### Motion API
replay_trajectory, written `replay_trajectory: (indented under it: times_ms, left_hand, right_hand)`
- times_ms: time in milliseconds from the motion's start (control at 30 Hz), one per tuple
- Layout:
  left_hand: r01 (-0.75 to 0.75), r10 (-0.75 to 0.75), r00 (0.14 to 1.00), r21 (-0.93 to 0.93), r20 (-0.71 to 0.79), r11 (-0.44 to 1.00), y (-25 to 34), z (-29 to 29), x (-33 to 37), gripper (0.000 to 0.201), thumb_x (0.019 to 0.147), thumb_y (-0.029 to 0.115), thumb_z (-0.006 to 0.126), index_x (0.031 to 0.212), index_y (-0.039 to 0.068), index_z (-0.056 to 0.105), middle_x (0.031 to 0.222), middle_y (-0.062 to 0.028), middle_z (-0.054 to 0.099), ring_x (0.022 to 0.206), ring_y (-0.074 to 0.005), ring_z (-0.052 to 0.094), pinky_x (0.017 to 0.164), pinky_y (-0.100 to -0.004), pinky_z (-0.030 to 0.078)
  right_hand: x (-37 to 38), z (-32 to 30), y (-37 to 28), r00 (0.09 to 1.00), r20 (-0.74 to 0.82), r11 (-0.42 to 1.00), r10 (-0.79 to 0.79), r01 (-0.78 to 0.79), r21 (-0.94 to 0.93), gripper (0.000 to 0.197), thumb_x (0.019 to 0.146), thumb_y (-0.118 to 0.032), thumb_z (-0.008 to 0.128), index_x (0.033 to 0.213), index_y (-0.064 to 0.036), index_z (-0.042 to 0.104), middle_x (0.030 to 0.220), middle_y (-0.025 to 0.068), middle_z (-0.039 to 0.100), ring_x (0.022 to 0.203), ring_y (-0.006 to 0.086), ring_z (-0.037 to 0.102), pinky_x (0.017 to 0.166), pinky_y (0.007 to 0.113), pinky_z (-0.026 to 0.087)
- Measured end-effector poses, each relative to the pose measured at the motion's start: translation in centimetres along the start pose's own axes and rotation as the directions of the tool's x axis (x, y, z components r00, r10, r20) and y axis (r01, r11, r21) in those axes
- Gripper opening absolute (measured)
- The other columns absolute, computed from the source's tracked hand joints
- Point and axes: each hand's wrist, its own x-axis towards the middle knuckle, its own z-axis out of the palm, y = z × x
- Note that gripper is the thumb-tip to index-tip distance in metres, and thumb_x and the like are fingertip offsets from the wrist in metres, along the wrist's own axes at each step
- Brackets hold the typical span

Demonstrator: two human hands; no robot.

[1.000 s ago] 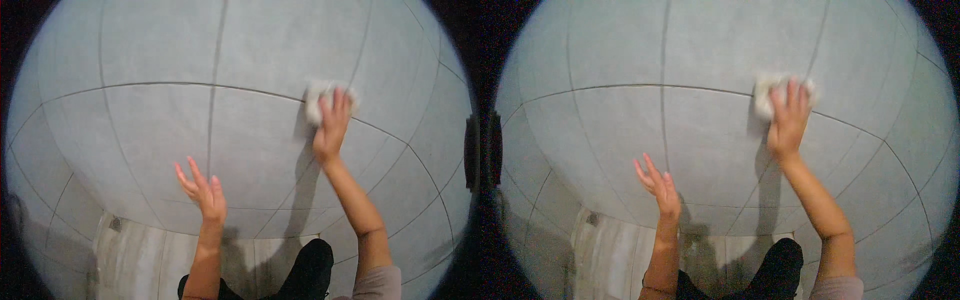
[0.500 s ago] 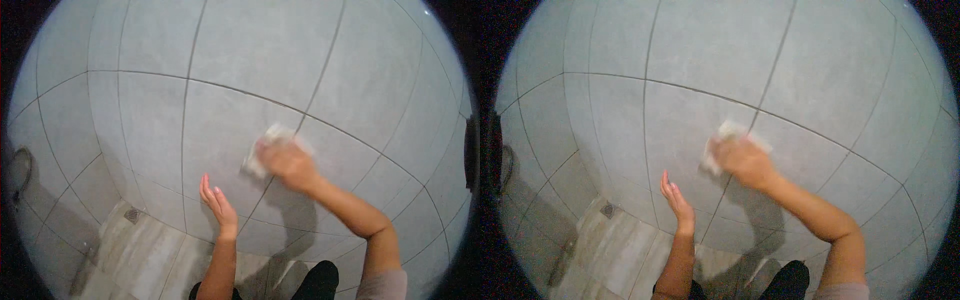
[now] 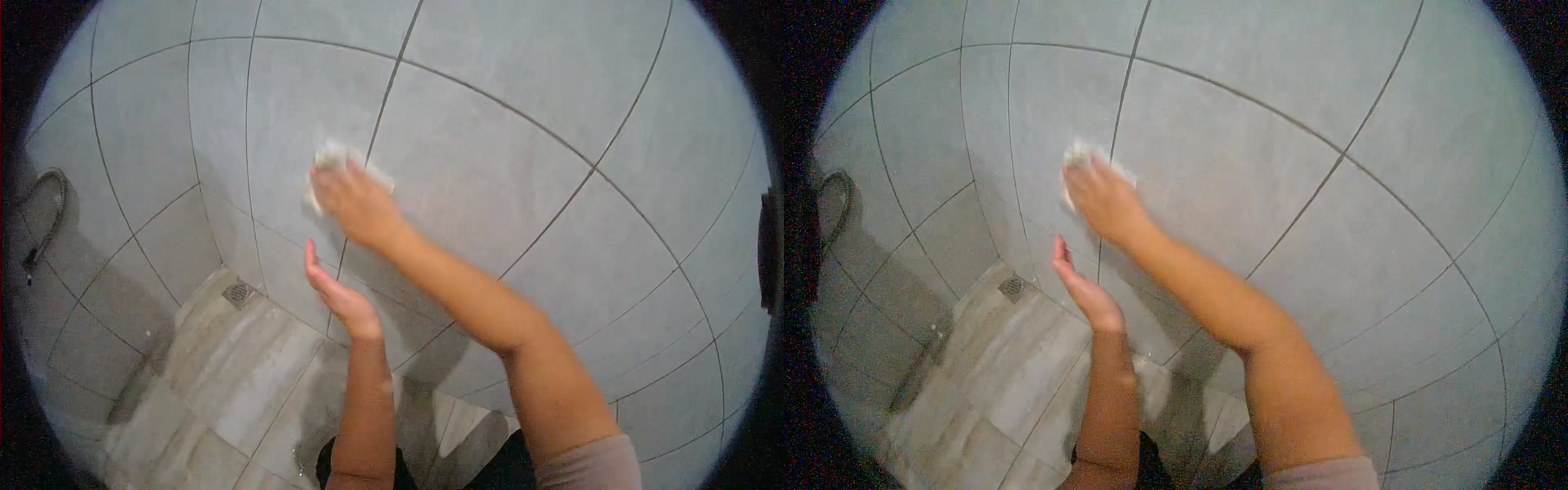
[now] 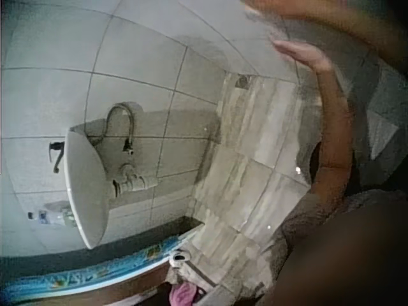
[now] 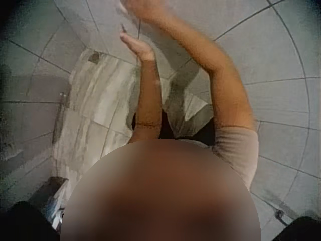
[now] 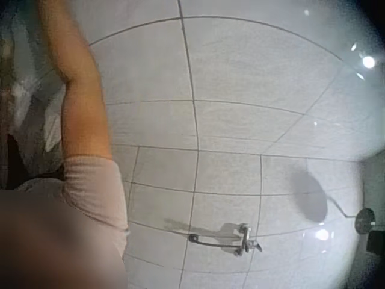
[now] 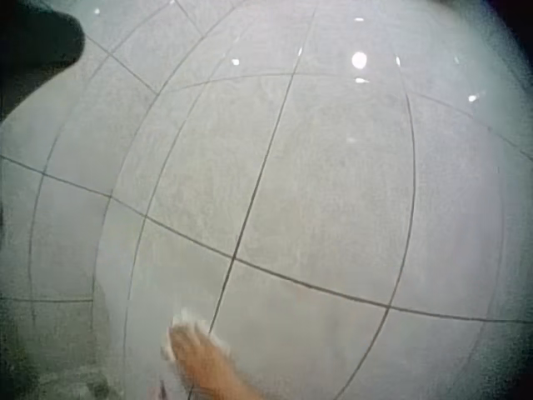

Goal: The person wipes the tiled bathroom walls with a cloth, repeatedly rinsing and wringing the cloth at the sink. They clean multiple wall sections and the sink basin, using a water bottle to pour water into the sink for rinsing.

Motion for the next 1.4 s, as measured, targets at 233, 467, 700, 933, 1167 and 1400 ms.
replay_trajectory:
  times_ms: [233,467,700,933,1167,1400]
  left_hand:
    - [0.125,-0.124,0.992,-0.035,0.025,0.992,3.6,-1.1,0.6,0.068,0.092,0.054,0.010,0.133,0.007,0.036,0.139,-0.0141,0.033,0.131,-0.0250,0.025,0.106,-0.0447,0.011]
    - [0.280,-0.250,0.875,-0.012,0.413,0.960,2.7,-0.1,-1.2,0.070,0.090,0.059,0.011,0.136,0.010,0.033,0.139,-0.0138,0.035,0.131,-0.0267,0.026,0.106,-0.0489,0.007]
    - [0.149,-0.156,0.878,0.051,0.453,0.988,-0.2,4.8,-8.0,0.066,0.093,0.052,0.020,0.139,0.006,0.024,0.144,-0.0170,0.019,0.133,-0.0274,0.021,0.108,-0.0408,0.013]
    - [-0.085,-0.103,0.857,0.335,0.505,0.938,-1.6,7.5,-13.8,0.060,0.095,0.047,0.023,0.143,0.012,0.013,0.147,-0.0167,-0.008,0.136,-0.0316,0.002,0.107,-0.0481,0.009]
    - [-0.270,0.033,0.877,0.435,0.479,0.859,-4.0,8.6,-15.4,0.063,0.094,0.035,0.035,0.143,0.011,0.003,0.145,-0.0207,-0.013,0.134,-0.0373,-0.007,0.107,-0.0493,0.005]
    - [-0.303,0.026,0.854,0.455,0.520,0.837,-5.3,8.9,-17.7,0.076,0.088,0.033,0.048,0.142,0.005,0.002,0.144,-0.0244,-0.013,0.133,-0.0416,-0.006,0.105,-0.0547,0.004]
  right_hand:
    - [-22.7,2.4,-9.4,0.739,0.570,0.911,-0.359,0.409,0.043,0.045,0.081,-0.026,0.045,0.122,-0.0083,0.051,0.141,0.0074,0.033,0.132,0.0221,0.027,0.111,0.038,0.014]
    - [-21.0,-13.4,1.3,0.908,0.308,0.941,0.285,-0.204,-0.269,0.040,0.081,-0.017,0.048,0.120,-0.0134,0.051,0.131,0.0049,0.047,0.114,0.0204,0.048,0.093,0.044,0.036]
    - [-19.2,-11.5,1.8,0.842,0.054,0.843,0.538,-0.535,-0.057,0.040,0.078,-0.012,0.049,0.118,-0.0170,0.055,0.131,0.0052,0.047,0.123,0.0229,0.040,0.101,0.045,0.027]
    - [-41.4,-12.9,-5.2,0.796,0.565,0.935,0.216,-0.336,0.115,0.046,0.078,-0.020,0.049,0.124,-0.0135,0.048,0.134,0.0033,0.044,0.118,0.0139,0.045,0.098,0.038,0.033]
    - [-35.7,-22.2,4.5,0.600,-0.402,0.552,0.692,-0.798,-0.241,0.047,0.072,-0.007,0.048,0.117,-0.0196,0.056,0.136,0.0157,0.039,0.123,0.0357,0.036,0.103,0.049,0.019]
    - [-42.9,-18.7,-3.3,0.830,0.371,0.908,0.417,-0.398,-0.131,0.038,0.077,-0.019,0.052,0.114,-0.0176,0.056,0.129,0.0003,0.050,0.095,0.0172,0.056,0.077,0.037,0.044]
